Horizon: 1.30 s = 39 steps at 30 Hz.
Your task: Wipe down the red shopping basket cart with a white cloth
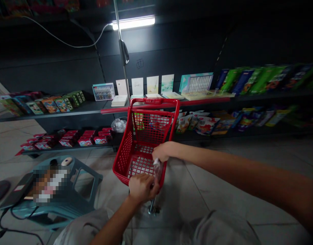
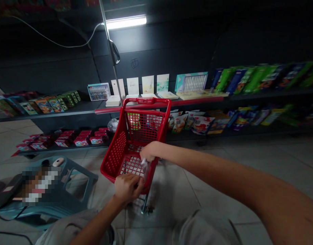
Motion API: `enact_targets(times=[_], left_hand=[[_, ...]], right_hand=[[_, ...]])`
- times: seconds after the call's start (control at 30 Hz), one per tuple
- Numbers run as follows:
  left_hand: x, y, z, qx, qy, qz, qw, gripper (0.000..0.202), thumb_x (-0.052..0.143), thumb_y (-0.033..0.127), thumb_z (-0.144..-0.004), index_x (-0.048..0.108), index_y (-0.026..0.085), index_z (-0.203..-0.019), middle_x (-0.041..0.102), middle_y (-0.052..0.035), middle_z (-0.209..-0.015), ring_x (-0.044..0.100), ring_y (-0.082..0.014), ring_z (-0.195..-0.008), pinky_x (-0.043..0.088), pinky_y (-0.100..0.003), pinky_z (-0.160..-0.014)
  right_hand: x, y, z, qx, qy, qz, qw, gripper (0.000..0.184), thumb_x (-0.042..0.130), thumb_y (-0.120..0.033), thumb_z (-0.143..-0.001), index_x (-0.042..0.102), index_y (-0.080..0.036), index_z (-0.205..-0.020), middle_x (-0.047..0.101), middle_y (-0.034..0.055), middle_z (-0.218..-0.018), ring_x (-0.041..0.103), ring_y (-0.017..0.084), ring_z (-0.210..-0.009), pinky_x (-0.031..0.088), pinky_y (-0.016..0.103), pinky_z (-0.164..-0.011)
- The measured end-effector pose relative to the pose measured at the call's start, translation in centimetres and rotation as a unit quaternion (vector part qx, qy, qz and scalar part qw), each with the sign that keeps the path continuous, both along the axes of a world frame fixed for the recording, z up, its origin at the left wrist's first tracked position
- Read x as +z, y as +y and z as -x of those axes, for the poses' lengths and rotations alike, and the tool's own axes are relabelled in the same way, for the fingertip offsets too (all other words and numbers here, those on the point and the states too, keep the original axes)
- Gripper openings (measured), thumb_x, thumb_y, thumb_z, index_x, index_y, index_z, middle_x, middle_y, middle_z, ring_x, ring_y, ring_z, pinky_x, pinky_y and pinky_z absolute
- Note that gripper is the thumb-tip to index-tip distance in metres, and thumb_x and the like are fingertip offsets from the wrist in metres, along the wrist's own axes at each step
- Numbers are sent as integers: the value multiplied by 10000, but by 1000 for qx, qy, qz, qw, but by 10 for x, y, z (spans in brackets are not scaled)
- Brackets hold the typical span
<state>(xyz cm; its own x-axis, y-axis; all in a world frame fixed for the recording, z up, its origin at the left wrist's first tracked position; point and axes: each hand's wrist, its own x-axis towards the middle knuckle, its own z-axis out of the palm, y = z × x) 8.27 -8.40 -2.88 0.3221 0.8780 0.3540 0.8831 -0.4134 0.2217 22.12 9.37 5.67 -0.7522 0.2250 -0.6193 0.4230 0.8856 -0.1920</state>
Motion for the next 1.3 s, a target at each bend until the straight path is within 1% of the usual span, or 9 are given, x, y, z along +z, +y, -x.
enact_targets(times=[0.13,0.27,0.5,0.67,0.73,0.87,0.97,1.13,1.3], left_hand=[[0,4,19,-11,-7,-7,1000,361,473,307,-950,599,214,-624,660,-44,-639,587,-141,-615,336,-290,-591],[-1,12,43,-11,-7,-11,1000,373,437,266,-940,560,211,-593,641,-43,-619,568,-140,-600,335,-301,-609],[13,18,72,19,-12,-30,999,347,439,267,-966,587,208,-658,632,-48,-674,584,-171,-685,404,-325,-745],[28,11,43,11,-17,-12,1000,354,407,424,-1033,692,215,-1024,734,-83,-983,647,-213,-934,430,-334,-834],[27,12,29,23,10,18,1000,405,380,478,-1040,673,211,-1122,753,-92,-1001,670,-224,-908,435,-339,-813],[18,24,21,91,80,63,991,501,332,527,-1043,698,201,-941,773,-107,-859,683,-226,-751,407,-331,-719],[15,32,29,96,100,47,989,518,325,537,-1041,696,203,-904,771,-120,-853,690,-239,-775,398,-334,-729],[15,42,40,73,103,35,991,508,317,518,-1049,672,206,-861,764,-103,-839,681,-240,-770,397,-346,-768],[19,55,48,64,85,32,994,471,353,504,-1042,679,215,-861,756,-97,-832,671,-231,-771,393,-337,-795]], right_hand=[[33,35,-19,-38,-56,-128,989,294,632,-60,-794,767,-128,-1046,745,86,-941,673,212,-823,491,302,-696],[54,67,-51,-124,-78,-198,969,282,673,-144,-770,800,-144,-1021,766,131,-988,689,250,-863,469,320,-727],[42,88,-100,-262,-29,-138,955,325,681,-343,-822,801,-132,-1039,766,129,-1058,703,233,-874,475,284,-715],[28,55,-61,-223,-62,-7,973,390,669,-433,-877,773,-74,-988,755,104,-936,705,216,-808,506,287,-707],[20,36,-35,-178,-47,63,981,399,660,-454,-915,741,-78,-1021,738,83,-952,700,211,-826,539,304,-731],[7,10,5,-138,-5,100,985,378,634,-457,-967,658,-138,-1168,680,54,-1125,678,209,-963,587,376,-833],[10,10,5,-131,8,102,986,327,637,-397,-965,678,-128,-1147,699,49,-1085,678,205,-935,572,351,-824],[47,26,-59,-134,44,31,990,252,620,-256,-878,773,-136,-1038,770,50,-954,688,196,-832,485,268,-773],[90,22,-146,-235,16,-215,948,229,581,-154,-878,766,-175,-1011,767,135,-1015,703,263,-880,458,321,-758]])
